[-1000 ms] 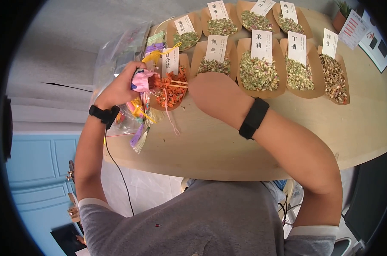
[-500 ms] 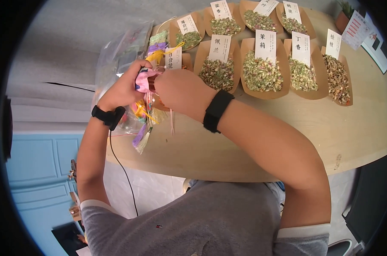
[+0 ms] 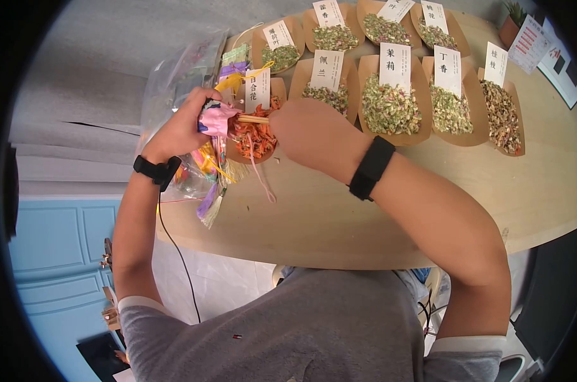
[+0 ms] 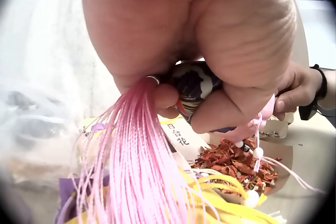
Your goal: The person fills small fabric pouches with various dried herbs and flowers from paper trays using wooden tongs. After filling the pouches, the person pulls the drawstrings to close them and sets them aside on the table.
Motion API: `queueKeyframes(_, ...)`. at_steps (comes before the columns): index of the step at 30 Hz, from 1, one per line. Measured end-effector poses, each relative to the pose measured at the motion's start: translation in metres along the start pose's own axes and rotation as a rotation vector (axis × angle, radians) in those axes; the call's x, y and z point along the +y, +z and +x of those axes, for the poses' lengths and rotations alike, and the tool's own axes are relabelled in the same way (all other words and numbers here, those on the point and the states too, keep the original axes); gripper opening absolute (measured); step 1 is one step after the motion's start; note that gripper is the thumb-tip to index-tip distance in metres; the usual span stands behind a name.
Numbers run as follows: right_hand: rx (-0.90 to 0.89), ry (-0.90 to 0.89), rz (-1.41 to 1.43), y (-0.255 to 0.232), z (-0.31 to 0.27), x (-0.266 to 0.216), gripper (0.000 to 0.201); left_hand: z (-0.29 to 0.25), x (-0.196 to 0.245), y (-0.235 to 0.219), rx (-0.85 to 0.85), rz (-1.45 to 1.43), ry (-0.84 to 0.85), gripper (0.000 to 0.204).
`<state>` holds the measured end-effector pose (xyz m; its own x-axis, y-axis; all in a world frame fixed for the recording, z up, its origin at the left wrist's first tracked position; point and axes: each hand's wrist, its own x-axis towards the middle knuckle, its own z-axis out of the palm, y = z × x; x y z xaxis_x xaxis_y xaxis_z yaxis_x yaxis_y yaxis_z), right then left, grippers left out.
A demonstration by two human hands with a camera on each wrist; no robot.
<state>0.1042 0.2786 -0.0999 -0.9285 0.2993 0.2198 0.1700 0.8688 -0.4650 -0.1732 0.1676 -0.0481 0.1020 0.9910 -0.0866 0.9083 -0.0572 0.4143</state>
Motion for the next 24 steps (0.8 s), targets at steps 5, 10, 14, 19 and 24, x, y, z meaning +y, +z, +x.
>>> queueKeyframes(5, 0.094, -0.040, -0.081, 0.006, -0.014, 0.014, 0.008, -0.002, -0.001, -0.004, 0.025, 0.012, -0.017, 0.066)
queueKeyframes(10, 0.181, -0.045, -0.104, -0.006, -0.020, 0.009, 0.008, -0.005, -0.007, -0.007, 0.020, 0.014, -0.014, 0.069)
queueKeyframes(14, 0.169, -0.108, -0.024, 0.003, 0.002, -0.010, 0.008, -0.001, 0.004, -0.005, 0.044, -0.018, -0.007, 0.067)
queueKeyframes(19, 0.206, -0.168, 0.099, 0.019, 0.028, -0.027, 0.013, 0.004, 0.017, -0.001, 0.009, -0.125, -0.039, 0.066)
queueKeyframes(24, 0.119, -0.123, 0.053, 0.017, 0.024, -0.014, 0.010, -0.001, 0.013, -0.003, 0.020, -0.098, -0.048, 0.066)
